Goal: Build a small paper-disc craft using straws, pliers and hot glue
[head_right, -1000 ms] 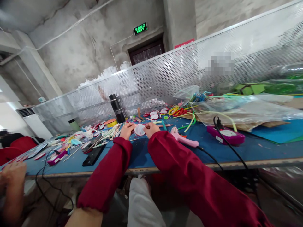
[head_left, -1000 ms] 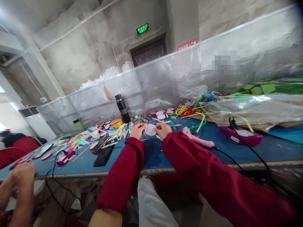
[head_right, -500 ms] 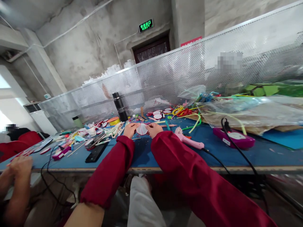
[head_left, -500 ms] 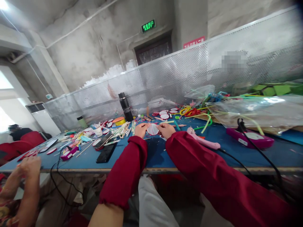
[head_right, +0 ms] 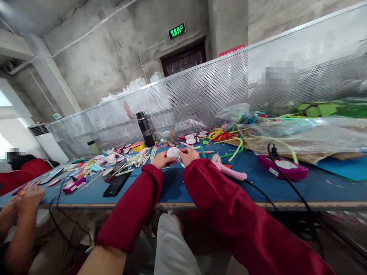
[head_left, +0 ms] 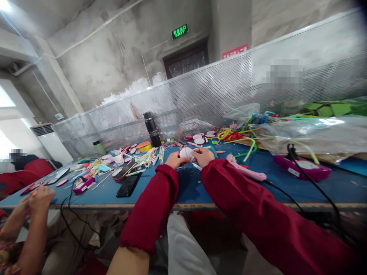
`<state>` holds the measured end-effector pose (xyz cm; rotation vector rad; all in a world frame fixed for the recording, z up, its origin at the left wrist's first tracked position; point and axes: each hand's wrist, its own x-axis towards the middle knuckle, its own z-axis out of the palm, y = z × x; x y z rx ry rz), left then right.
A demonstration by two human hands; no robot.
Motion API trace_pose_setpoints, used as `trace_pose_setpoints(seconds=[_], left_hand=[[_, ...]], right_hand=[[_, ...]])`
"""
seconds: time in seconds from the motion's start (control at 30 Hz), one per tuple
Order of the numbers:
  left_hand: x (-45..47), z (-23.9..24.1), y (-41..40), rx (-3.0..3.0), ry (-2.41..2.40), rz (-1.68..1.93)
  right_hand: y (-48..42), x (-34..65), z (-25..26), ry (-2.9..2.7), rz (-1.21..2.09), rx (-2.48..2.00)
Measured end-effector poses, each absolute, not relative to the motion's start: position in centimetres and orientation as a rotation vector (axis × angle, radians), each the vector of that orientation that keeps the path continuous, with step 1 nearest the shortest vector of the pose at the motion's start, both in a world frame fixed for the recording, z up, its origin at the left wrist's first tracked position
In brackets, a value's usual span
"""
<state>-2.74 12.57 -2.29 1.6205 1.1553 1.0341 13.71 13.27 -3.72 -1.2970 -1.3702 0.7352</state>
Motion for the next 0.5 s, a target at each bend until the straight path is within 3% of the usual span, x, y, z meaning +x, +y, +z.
trace_pose_setpoints(seconds=[0.5], left_hand=[[-3.04, -2.47, 13.29, 1.977, 1.16, 1.204]], right_hand=[[12.92, 13.59, -3.44, -1.375, 0.716, -1.273]])
